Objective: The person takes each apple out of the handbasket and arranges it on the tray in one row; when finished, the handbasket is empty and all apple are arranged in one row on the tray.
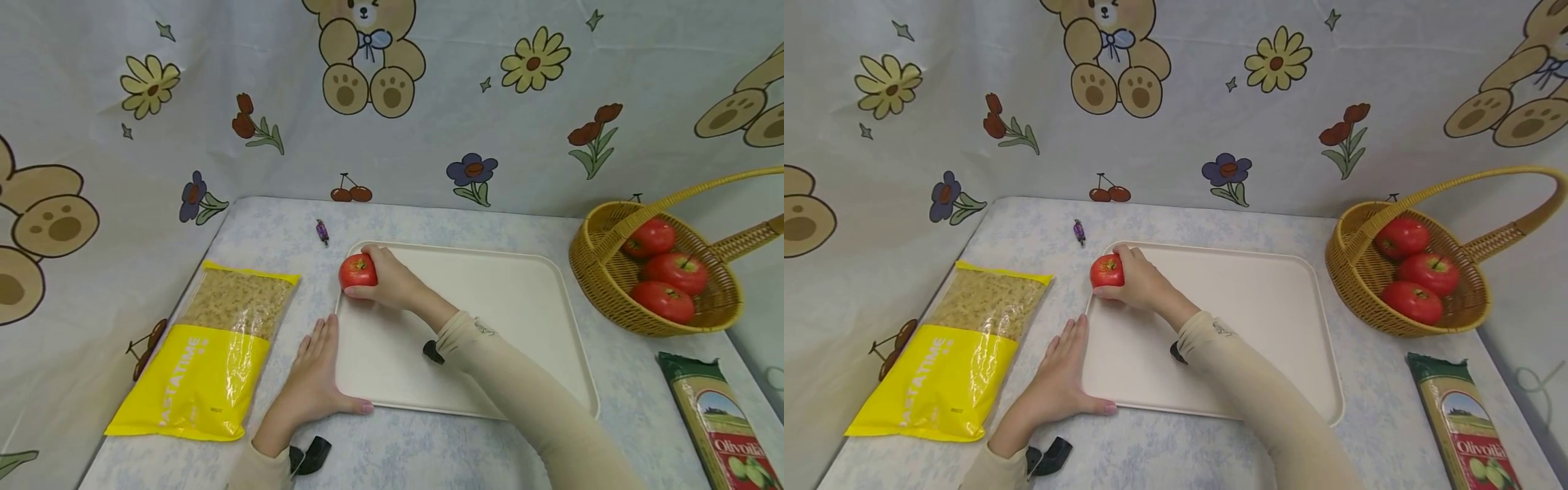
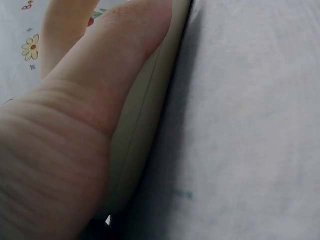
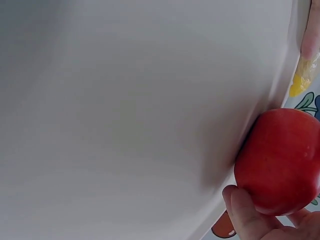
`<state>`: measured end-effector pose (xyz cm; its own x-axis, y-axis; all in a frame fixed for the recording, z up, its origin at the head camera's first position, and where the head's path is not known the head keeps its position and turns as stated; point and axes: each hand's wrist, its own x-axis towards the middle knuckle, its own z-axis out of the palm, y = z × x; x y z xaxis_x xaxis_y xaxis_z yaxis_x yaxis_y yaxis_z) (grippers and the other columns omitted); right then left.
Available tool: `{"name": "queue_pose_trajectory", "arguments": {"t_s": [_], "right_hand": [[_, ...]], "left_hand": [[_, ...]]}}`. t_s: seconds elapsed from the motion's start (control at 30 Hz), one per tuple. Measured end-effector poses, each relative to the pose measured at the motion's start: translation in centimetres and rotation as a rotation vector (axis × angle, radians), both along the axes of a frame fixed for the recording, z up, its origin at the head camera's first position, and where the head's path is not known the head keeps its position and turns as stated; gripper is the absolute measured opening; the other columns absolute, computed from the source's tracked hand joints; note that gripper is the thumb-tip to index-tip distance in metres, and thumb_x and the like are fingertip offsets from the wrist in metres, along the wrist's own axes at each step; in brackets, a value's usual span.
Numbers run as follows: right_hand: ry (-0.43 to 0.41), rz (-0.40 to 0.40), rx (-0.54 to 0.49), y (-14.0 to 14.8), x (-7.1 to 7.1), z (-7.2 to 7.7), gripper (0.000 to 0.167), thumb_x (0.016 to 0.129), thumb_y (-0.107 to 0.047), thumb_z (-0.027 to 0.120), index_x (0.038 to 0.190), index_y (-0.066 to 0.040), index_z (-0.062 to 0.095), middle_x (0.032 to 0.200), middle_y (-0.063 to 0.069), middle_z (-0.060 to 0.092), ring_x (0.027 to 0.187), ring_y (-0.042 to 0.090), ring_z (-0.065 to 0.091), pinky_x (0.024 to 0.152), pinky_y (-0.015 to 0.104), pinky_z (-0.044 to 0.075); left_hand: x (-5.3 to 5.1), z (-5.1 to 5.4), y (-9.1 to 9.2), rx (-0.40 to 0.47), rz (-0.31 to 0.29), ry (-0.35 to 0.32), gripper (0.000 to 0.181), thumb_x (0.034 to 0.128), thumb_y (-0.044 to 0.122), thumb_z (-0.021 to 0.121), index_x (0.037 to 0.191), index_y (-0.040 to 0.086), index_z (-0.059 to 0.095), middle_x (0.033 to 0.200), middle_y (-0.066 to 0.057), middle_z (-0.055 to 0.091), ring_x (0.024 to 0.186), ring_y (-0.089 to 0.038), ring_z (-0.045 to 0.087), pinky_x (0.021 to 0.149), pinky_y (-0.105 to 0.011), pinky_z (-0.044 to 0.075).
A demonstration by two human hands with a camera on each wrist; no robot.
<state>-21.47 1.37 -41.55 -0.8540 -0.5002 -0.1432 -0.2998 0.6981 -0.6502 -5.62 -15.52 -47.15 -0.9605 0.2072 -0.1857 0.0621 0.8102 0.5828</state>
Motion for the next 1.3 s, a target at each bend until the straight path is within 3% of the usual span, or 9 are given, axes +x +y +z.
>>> {"name": "queue_pose_trajectory", "arguments": {"t_s": [0.17,0.4,0.8,1.03,1.13,1.3], "right_hand": [[0.002,0.008,0.005,0.4,0.1,0.2,0.091,0.083,-0.048,0.077,0.153,-0.016,0.029,0.145,0.008,0.046,0.128,0.024,0.052,0.105,0.045,0.050],[0.160,-0.008,0.023,2.4,1.1,1.9,0.088,0.082,-0.052,0.076,0.153,-0.020,0.034,0.152,0.005,0.043,0.140,0.026,0.043,0.111,0.052,0.043],[0.315,-0.015,-0.069,9.6,6.2,6.0,0.080,0.085,-0.054,0.072,0.150,-0.021,0.040,0.152,-0.002,0.044,0.142,0.020,0.041,0.114,0.048,0.041],[0.452,-0.043,-0.112,15.2,8.7,6.4,0.073,0.082,-0.036,0.081,0.144,-0.014,0.048,0.145,0.004,0.051,0.132,0.023,0.049,0.105,0.049,0.046],[0.490,-0.088,-0.111,17.9,9.4,6.2,0.073,0.079,-0.026,0.085,0.142,-0.013,0.050,0.140,0.005,0.054,0.123,0.023,0.053,0.097,0.046,0.049],[0.525,-0.202,-0.090,22.4,10.5,5.7,0.074,0.075,-0.016,0.088,0.140,-0.014,0.053,0.132,0.009,0.058,0.114,0.022,0.054,0.094,0.014,0.043]], "left_hand": [[-0.1,0.0,0.0,-0.012,-0.002,-0.011,0.162,0.0473,0.082,0.079,0.158,0.005,-0.010,0.167,-0.013,-0.008,0.156,-0.032,-0.007,0.124,-0.057,-0.002],[-0.1,0.1,0.0,-0.012,-0.002,-0.015,0.162,0.0471,0.081,0.080,0.158,0.005,-0.010,0.167,-0.014,-0.007,0.156,-0.032,-0.007,0.124,-0.058,-0.003],[-0.1,0.2,0.1,-0.019,0.009,-0.016,0.164,0.0445,0.083,0.080,0.158,0.005,-0.010,0.167,-0.014,-0.009,0.155,-0.032,-0.008,0.124,-0.057,-0.003],[0.1,0.2,0.2,0.003,0.018,0.008,0.163,0.0456,0.077,0.084,0.158,0.004,-0.008,0.167,-0.015,-0.007,0.156,-0.032,-0.005,0.124,-0.056,-0.002],[0.1,0.2,0.2,0.011,0.016,0.013,0.162,0.0466,0.075,0.085,0.158,0.003,-0.007,0.167,-0.016,-0.006,0.156,-0.033,-0.005,0.124,-0.056,-0.002],[0.1,0.2,0.1,0.009,0.015,0.000,0.162,0.0465,0.076,0.084,0.158,0.004,-0.009,0.167,-0.015,-0.008,0.156,-0.032,-0.006,0.124,-0.056,-0.002]]}}
